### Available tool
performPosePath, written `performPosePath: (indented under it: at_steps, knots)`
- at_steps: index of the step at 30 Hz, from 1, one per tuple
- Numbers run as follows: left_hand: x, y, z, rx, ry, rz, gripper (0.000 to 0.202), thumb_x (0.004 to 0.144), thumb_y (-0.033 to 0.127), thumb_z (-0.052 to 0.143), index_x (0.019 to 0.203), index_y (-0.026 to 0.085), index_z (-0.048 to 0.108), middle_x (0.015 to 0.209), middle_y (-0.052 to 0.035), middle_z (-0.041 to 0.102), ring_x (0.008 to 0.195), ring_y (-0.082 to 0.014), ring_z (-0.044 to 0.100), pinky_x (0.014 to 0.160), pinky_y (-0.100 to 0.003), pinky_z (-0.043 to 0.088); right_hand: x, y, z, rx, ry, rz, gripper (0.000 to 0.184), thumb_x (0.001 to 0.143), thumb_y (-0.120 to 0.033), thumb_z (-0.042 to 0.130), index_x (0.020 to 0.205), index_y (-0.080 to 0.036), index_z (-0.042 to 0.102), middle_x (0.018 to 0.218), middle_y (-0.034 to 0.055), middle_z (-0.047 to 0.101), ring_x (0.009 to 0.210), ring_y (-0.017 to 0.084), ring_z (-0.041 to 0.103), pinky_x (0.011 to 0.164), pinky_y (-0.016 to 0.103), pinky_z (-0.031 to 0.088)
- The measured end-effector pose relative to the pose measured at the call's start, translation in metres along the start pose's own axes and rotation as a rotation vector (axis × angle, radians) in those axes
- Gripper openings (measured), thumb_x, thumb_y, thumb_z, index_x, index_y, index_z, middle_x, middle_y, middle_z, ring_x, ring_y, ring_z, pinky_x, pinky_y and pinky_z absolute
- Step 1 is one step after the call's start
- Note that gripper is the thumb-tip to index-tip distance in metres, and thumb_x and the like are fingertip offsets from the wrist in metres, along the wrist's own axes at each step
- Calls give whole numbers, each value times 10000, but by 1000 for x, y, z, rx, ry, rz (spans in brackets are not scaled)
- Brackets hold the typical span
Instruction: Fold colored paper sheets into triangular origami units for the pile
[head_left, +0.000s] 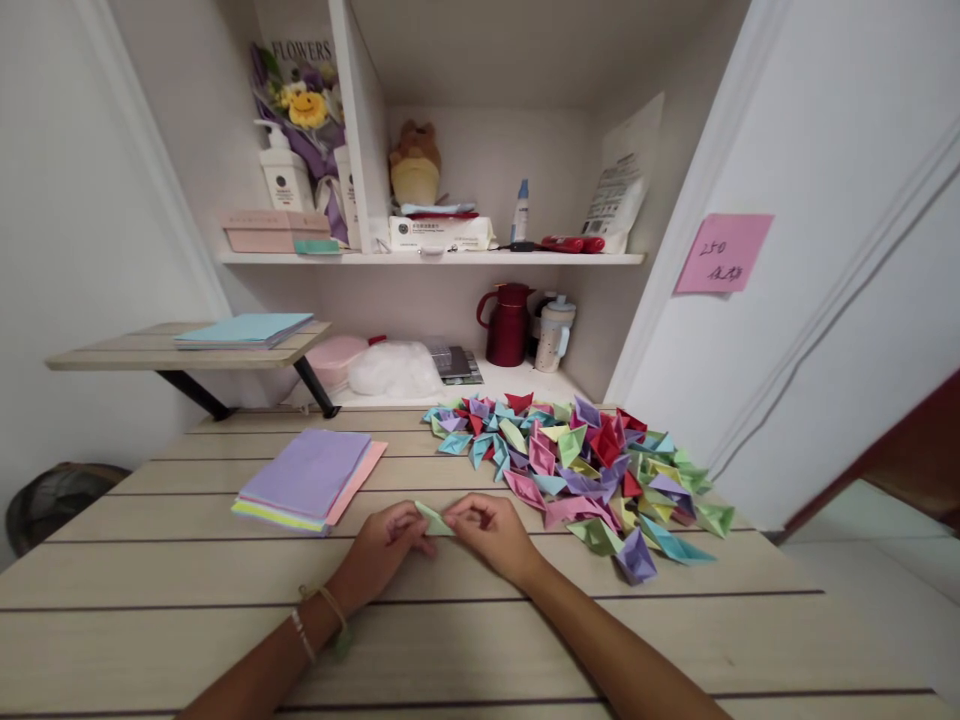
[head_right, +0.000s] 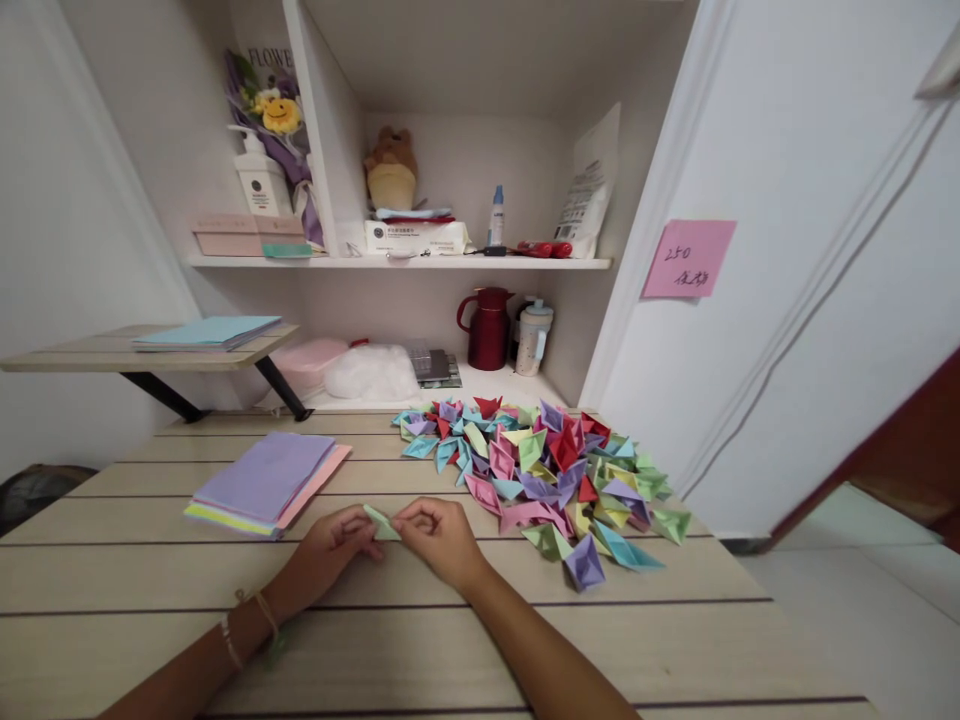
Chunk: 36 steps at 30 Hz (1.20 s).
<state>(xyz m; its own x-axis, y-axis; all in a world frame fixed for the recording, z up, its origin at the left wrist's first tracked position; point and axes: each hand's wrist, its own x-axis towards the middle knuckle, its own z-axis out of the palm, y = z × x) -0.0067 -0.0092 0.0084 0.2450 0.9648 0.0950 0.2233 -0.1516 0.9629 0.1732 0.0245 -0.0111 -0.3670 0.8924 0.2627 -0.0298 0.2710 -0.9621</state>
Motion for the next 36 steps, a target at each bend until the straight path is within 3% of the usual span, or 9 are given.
performPosePath:
  at_steps: [8, 15, 20, 29, 32, 36]
  knots:
    - [-6, 12, 4, -19, -18, 44, 255, 780, 304, 536, 974, 174, 639, 927, -64, 683, 755, -183, 629, 729, -285, 485, -5, -8, 7, -200, 31, -190, 192, 734, -198, 575, 900, -190, 670, 835, 60, 677, 688, 159, 628, 633, 255, 510]
    - [-9, 6, -2, 207, 108, 154, 227, 781, 278, 542, 969, 225, 658, 815, -37, 655, 705, -164, 593, 693, -258, 466, -9, -7, 9, -382, 40, -208, 261, 739, -150, 544, 985, -187, 622, 797, 54, 682, 680, 161, 636, 647, 252, 510]
    - [-9, 8, -5, 247, 131, 193, 193, 792, 286, 529, 889, 214, 679, 742, -32, 591, 694, -155, 554, 649, -252, 442, -11, -9, 7, -491, 18, -280, 293, 761, -173, 529, 1045, -192, 597, 832, 61, 678, 705, 162, 631, 687, 250, 491]
    - [-8, 5, -4, 175, 66, 226, 190, 772, 295, 560, 902, 211, 670, 824, -42, 553, 775, -161, 524, 689, -267, 435, -13, -10, 10, -562, -56, -267, 336, 743, -127, 494, 1052, -237, 567, 638, -14, 608, 548, 119, 563, 554, 185, 425]
    - [-9, 5, 1, 69, 75, 169, 299, 738, 294, 602, 1025, 212, 617, 901, -55, 589, 775, -162, 555, 706, -281, 456, -13, -9, 11, -573, 15, -255, 285, 734, -151, 509, 1005, -224, 559, 591, -28, 573, 511, 114, 540, 514, 179, 401]
    - [-15, 12, 11, 63, 62, 74, 394, 759, 299, 574, 1138, 195, 553, 863, -60, 649, 768, -178, 587, 746, -300, 467, -14, -9, 12, -650, 48, -255, 214, 707, -168, 546, 916, -208, 561, 587, -25, 571, 500, 122, 537, 494, 189, 380]
